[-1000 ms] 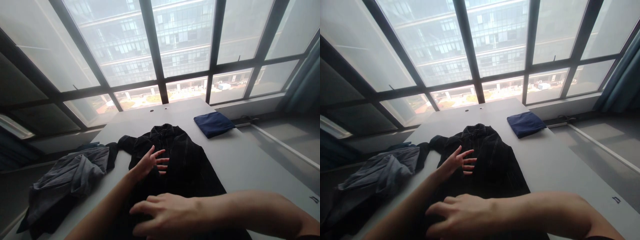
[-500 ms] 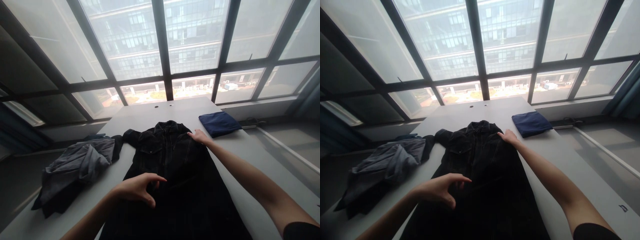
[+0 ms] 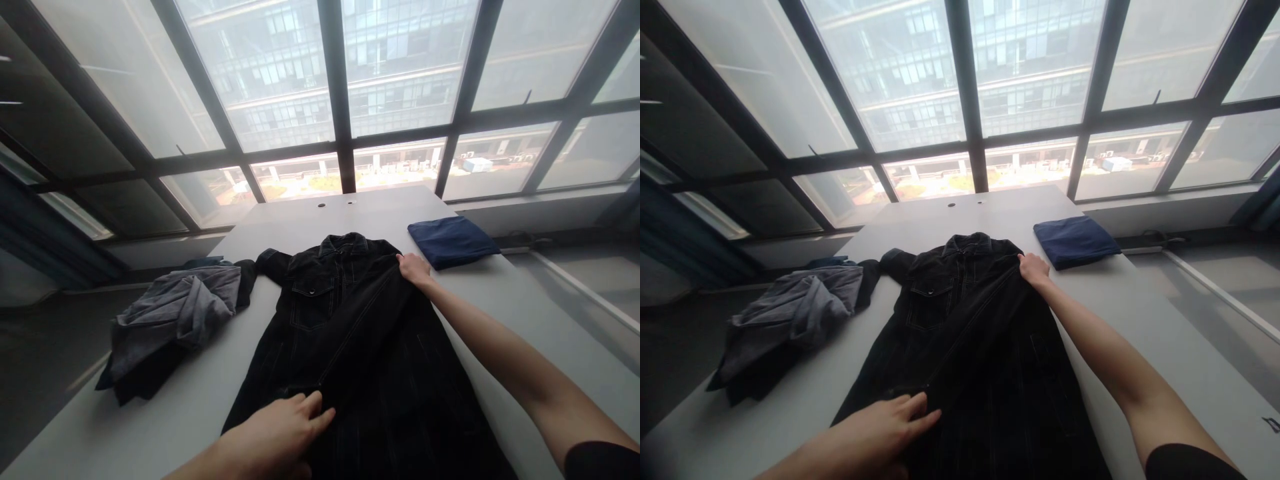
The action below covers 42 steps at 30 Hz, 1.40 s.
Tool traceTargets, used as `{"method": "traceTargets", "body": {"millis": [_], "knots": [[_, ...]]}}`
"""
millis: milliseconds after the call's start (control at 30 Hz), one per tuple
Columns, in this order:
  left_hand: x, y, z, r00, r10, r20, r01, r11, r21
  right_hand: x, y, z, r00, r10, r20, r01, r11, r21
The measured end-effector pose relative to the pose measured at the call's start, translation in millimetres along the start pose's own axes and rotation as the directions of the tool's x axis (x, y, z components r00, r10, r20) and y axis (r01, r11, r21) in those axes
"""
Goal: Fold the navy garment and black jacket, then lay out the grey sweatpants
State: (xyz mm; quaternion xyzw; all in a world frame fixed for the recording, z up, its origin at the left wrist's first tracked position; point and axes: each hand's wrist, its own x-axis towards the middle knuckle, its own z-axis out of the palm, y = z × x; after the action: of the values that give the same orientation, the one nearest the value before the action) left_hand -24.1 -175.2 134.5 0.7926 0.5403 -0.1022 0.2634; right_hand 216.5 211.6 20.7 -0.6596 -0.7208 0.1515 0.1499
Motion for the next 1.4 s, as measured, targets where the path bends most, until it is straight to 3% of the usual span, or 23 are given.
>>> {"method": "traceTargets", "body": {"millis": [67, 133, 200, 267, 333, 367, 433, 500, 600, 833, 933, 1033, 1133, 1233, 1400], "knots": [[-1, 3, -14.0, 0.993, 0.050, 0.111, -0.042, 0.996, -0.072, -1, -4, -3, 0.999, -0.034, -0.020, 0.034, 0.999, -0.018], [3, 6, -39.6, 0.984, 0.138, 0.112, -0.116, 0.976, -0.187, 0, -11, -8, 0.993, -0.103, -0.060, 0.101, 0.994, -0.033], [23, 7, -61.8, 0.969, 0.246, 0.000, -0.235, 0.925, -0.298, -1, -21, -8, 0.978, -0.192, -0.076, 0.189, 0.981, -0.043], [60, 3, -67.1, 0.932, 0.256, -0.258, -0.330, 0.891, -0.310, -6, -30, -1, 0.959, -0.280, -0.045, 0.278, 0.959, -0.050], [107, -6, -52.2, 0.869, 0.177, -0.463, -0.304, 0.928, -0.217, -15, -36, 13, 0.934, -0.357, 0.016, 0.357, 0.932, -0.055], [129, -11, -39.4, 0.860, 0.151, -0.488, -0.257, 0.953, -0.158, -20, -37, 21, 0.919, -0.391, 0.050, 0.394, 0.917, -0.058], [163, -22, -10.6, 0.892, 0.152, -0.427, -0.183, 0.983, -0.033, -26, -36, 35, 0.887, -0.446, 0.118, 0.454, 0.889, -0.059], [180, -31, 13.5, 0.902, 0.170, -0.397, -0.158, 0.985, 0.065, -23, -32, 41, 0.868, -0.468, 0.168, 0.482, 0.874, -0.054], [183, -37, 31.5, 0.894, 0.189, -0.406, -0.150, 0.981, 0.126, -2, -28, 37, 0.875, -0.452, 0.176, 0.466, 0.884, -0.048], [163, -35, 44.6, 0.900, 0.126, -0.417, -0.086, 0.990, 0.113, 47, -15, 33, 0.891, -0.415, 0.183, 0.419, 0.908, 0.020], [152, -35, 51.2, 0.916, 0.089, -0.391, -0.063, 0.995, 0.077, 58, -1, 21, 0.917, -0.390, 0.085, 0.385, 0.920, 0.069], [147, -35, 45.3, 0.910, 0.077, -0.407, -0.070, 0.997, 0.034, 64, 13, 0, 0.948, -0.315, -0.043, 0.318, 0.943, 0.099], [154, -32, 27.6, 0.871, 0.072, -0.487, -0.067, 0.997, 0.027, 56, 15, -6, 0.961, -0.265, -0.072, 0.272, 0.957, 0.104], [172, -31, 15.2, 0.841, 0.123, -0.528, -0.095, 0.992, 0.080, 24, 9, 8, 0.952, -0.302, -0.045, 0.305, 0.948, 0.091], [193, -39, 26.0, 0.872, 0.116, -0.476, -0.073, 0.991, 0.108, -31, 21, 33, 0.902, -0.421, 0.095, 0.425, 0.905, -0.024]]}}
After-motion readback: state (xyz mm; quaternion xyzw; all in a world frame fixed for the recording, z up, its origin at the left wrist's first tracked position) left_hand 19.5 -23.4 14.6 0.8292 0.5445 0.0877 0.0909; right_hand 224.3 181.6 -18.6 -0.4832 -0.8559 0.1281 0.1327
